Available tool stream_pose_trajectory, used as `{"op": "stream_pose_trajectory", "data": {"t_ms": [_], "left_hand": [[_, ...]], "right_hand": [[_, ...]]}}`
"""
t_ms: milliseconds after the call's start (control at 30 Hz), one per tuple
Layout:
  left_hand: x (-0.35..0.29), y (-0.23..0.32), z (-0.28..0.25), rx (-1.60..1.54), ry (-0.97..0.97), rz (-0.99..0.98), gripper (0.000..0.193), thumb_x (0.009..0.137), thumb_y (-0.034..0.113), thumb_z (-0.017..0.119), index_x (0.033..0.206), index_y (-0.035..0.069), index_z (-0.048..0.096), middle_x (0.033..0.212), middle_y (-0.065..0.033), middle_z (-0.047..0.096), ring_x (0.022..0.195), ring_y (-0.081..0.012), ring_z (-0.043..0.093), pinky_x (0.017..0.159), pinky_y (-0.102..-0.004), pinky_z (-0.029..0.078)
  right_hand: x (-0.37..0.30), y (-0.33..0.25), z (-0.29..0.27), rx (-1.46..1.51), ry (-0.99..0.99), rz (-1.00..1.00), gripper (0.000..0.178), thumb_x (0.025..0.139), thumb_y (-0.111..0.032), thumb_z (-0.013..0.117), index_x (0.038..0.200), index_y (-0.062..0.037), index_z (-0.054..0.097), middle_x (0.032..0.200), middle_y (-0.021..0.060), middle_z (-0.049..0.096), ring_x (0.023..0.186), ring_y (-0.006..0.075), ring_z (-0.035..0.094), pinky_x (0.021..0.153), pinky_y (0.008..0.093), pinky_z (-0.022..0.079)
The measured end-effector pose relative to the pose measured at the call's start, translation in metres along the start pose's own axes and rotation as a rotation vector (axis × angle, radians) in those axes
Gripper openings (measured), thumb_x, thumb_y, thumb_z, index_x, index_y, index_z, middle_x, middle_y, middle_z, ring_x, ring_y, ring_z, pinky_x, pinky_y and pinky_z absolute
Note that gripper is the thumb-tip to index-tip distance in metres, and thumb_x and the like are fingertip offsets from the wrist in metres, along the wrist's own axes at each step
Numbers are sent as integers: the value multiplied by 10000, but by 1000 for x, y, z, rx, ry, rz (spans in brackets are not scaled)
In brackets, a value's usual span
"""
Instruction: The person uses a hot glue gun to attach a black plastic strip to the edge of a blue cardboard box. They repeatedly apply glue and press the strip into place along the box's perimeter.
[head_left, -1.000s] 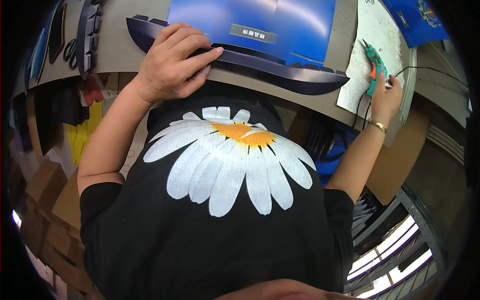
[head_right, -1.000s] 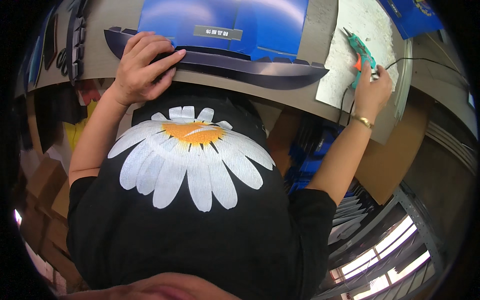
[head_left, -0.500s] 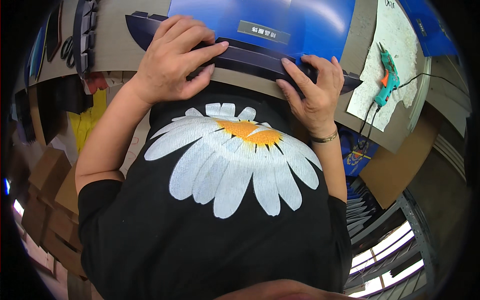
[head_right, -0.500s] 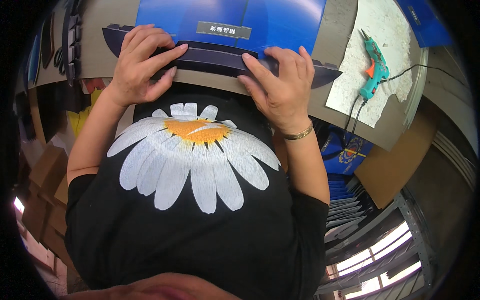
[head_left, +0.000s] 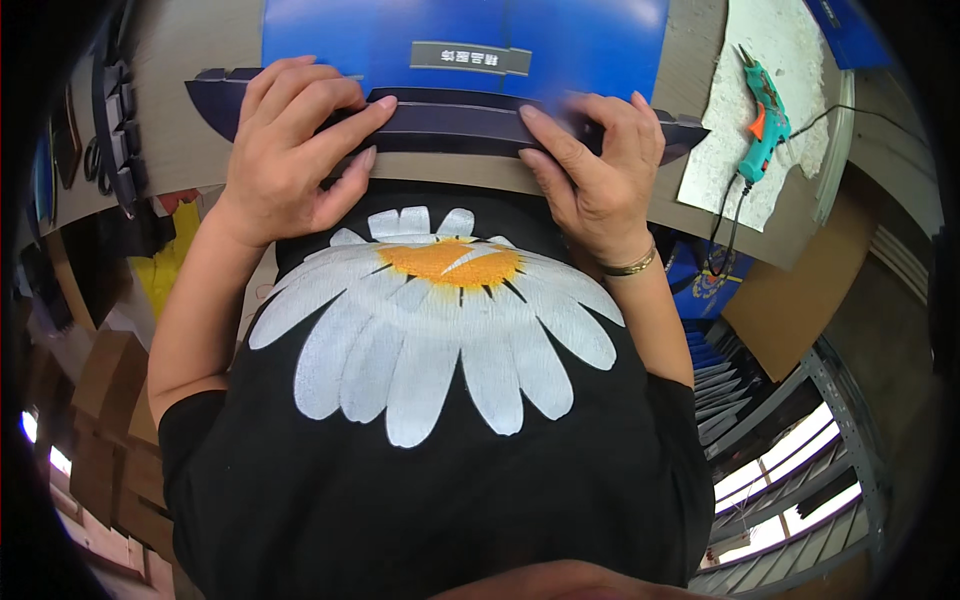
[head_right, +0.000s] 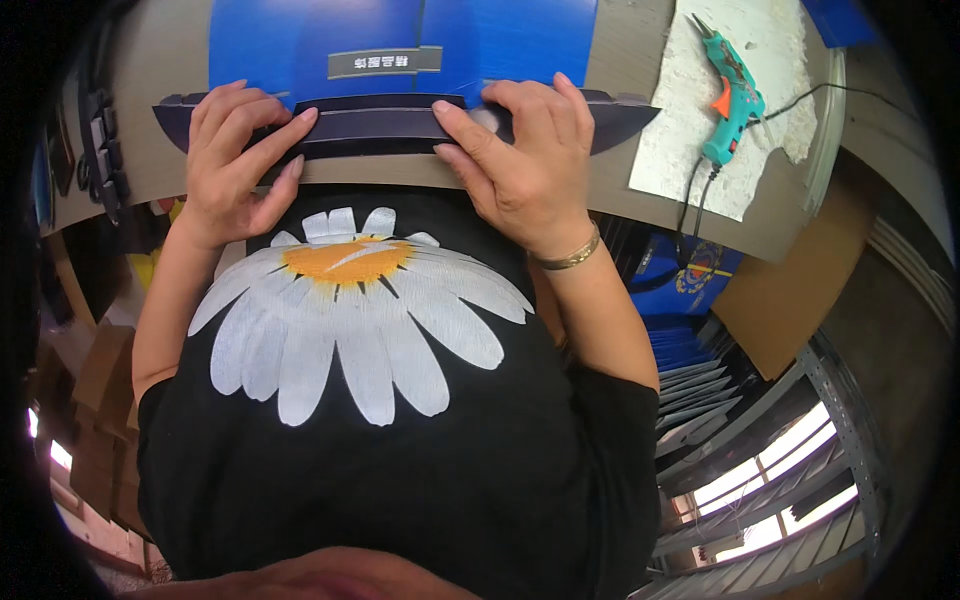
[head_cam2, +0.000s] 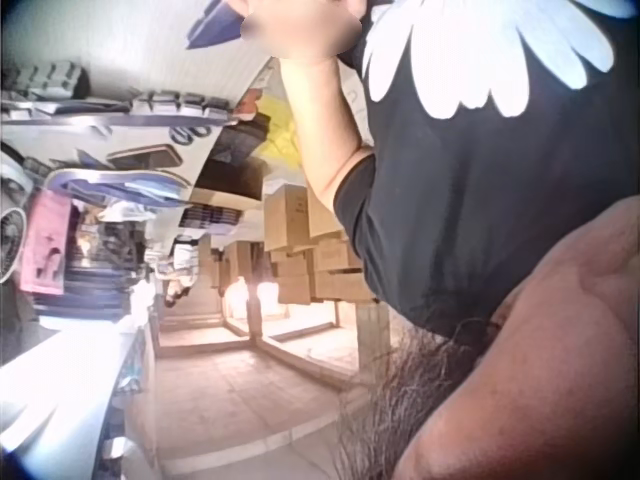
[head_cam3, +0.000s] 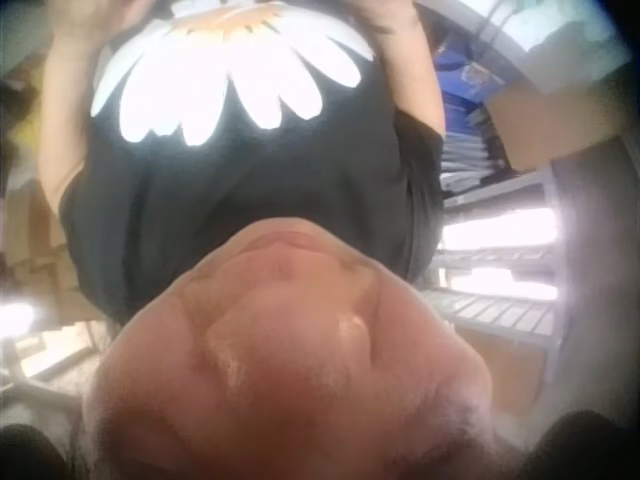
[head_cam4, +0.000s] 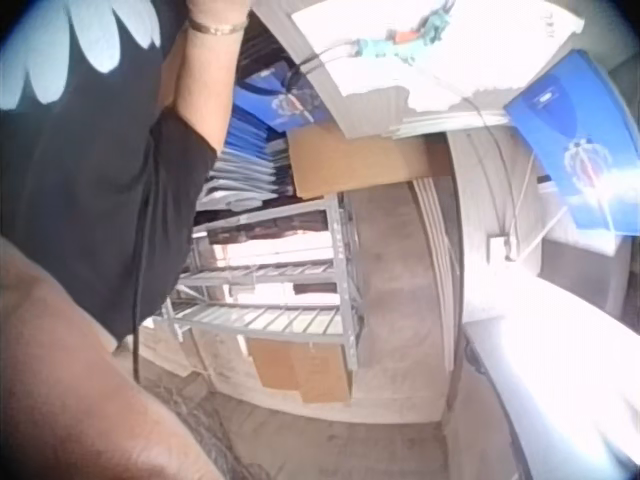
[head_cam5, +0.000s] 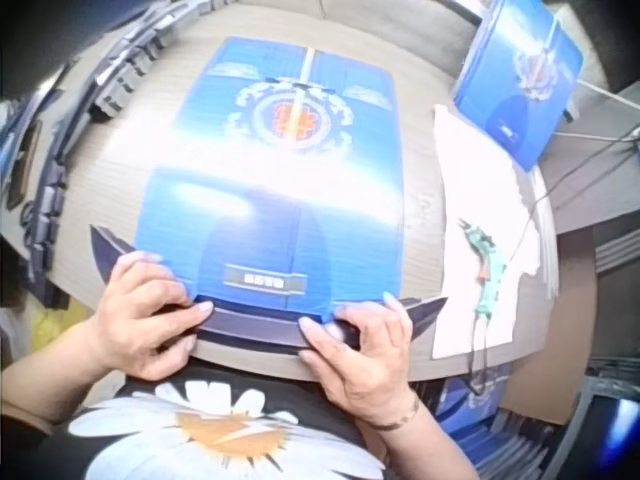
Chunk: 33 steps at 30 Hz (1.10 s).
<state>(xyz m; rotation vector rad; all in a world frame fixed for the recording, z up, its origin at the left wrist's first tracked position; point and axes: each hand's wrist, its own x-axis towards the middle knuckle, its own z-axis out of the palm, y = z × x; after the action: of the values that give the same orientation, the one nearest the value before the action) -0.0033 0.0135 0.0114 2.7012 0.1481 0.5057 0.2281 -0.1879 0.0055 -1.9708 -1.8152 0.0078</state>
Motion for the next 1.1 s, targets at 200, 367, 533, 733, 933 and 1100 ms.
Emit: {"op": "stream_pose_trajectory", "data": {"t_ms": [200,367,533,733,933,1100], "left_hand": [[0,-1,1,-12,-1,7,446,657,96,718,1103,72,733,1018,-86,625,994,-278,600,983,-479,427],[-1,-1,0,-6,-13,21,428,684,102,730,1111,72,730,1020,-80,626,993,-273,601,986,-474,426],[3,-1,0,9,-37,24,412,710,99,734,1121,64,729,1016,-78,622,992,-269,598,993,-470,423],[0,3,-2,41,-28,-19,412,711,118,755,1120,67,738,1029,-87,633,1010,-265,600,1004,-459,414],[3,4,0,86,-35,-2,406,702,156,791,1099,78,750,1020,-75,655,1007,-255,615,1009,-455,414],[3,4,-2,68,-48,-4,385,712,139,791,1090,80,753,1010,-64,653,1000,-244,613,1010,-451,415]], "right_hand": [[1,-2,-1,25,-3,15,366,738,-250,791,1100,-213,750,1083,62,609,1026,256,557,1030,511,361],[1,-2,1,42,11,11,367,731,-228,796,1094,-204,752,1074,69,609,1018,262,562,1026,513,367],[0,2,0,64,23,16,350,742,-222,788,1090,-202,752,1073,75,608,1019,270,562,1029,516,368],[-3,4,3,143,72,56,339,737,-181,779,1074,-163,744,1087,82,610,1027,281,565,1038,525,372],[-6,9,5,153,190,102,365,733,-45,686,1092,-106,713,1075,53,667,1027,264,603,1046,523,379],[-5,9,9,181,249,111,381,714,11,647,1077,-86,713,1014,47,705,988,261,631,1050,511,392]]}}
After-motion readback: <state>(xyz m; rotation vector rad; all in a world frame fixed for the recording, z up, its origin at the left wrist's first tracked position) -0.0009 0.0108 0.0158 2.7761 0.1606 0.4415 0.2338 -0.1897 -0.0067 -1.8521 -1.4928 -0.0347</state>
